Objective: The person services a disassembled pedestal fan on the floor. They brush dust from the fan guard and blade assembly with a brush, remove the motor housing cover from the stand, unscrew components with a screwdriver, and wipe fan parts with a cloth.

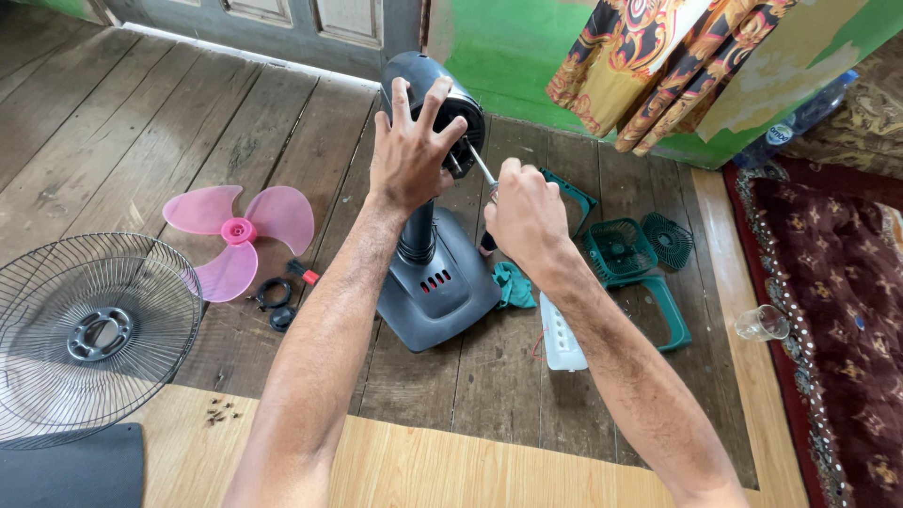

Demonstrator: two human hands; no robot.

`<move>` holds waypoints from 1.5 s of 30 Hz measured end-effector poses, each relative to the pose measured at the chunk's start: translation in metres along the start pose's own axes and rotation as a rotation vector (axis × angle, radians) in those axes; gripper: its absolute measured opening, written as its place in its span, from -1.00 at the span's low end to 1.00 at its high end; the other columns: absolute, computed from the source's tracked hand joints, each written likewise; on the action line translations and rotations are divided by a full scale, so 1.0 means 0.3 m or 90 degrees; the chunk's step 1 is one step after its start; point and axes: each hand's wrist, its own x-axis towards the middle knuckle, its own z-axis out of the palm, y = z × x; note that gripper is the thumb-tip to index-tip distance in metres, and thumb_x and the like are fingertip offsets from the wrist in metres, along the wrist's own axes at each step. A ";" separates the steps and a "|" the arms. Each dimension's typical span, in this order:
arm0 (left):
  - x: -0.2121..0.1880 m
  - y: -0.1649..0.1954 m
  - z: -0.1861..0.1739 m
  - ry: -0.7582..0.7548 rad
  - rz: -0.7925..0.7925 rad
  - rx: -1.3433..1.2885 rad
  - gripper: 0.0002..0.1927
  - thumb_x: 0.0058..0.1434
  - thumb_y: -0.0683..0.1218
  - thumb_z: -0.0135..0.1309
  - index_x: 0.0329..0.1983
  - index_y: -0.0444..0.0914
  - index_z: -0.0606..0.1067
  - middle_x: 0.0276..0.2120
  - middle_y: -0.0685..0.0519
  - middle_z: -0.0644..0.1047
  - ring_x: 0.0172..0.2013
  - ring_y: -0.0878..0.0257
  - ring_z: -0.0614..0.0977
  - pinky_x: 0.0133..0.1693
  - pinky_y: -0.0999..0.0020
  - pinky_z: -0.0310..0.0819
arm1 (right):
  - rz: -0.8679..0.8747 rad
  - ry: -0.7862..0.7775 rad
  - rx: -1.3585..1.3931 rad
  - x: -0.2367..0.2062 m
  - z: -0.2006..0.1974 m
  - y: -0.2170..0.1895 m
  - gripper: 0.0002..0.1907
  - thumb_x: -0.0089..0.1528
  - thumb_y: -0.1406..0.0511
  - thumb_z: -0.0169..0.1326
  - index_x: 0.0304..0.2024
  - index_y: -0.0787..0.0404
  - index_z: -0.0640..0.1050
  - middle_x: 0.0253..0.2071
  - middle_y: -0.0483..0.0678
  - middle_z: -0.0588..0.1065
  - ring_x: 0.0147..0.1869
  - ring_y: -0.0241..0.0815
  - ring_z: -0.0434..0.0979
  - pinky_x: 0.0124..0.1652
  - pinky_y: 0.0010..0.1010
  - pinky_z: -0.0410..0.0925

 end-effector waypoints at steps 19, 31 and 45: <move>-0.025 0.052 -0.018 0.016 0.020 0.008 -0.37 -0.23 -0.09 0.40 0.00 0.01 0.52 0.34 -0.01 0.26 0.28 -0.38 0.28 -0.14 -0.20 0.41 | 0.391 -0.236 0.753 0.011 -0.013 0.057 -0.59 0.17 0.32 0.27 -0.02 0.34 0.42 -0.40 0.02 0.55 -0.54 -0.17 0.56 -0.59 -0.32 0.46; -0.047 0.069 -0.037 -0.015 0.025 0.044 -0.36 -0.24 -0.06 0.42 -0.01 0.00 0.49 0.32 0.02 0.25 0.29 -0.38 0.28 -0.18 -0.18 0.41 | 0.472 -0.218 0.954 -0.008 0.106 0.106 -0.76 0.26 0.24 0.23 -0.33 0.29 0.52 -0.47 0.01 0.51 -0.52 -0.20 0.54 -0.60 -0.29 0.44; -0.063 0.068 -0.055 -0.028 0.020 0.059 -0.35 -0.22 -0.06 0.41 0.01 0.01 0.46 0.34 0.00 0.24 0.29 -0.34 0.29 -0.17 -0.19 0.44 | 0.484 -0.319 1.117 0.029 0.148 0.101 -0.75 0.30 0.22 0.08 -0.26 0.32 0.55 -0.50 -0.07 0.48 -0.56 -0.24 0.51 -0.64 -0.38 0.39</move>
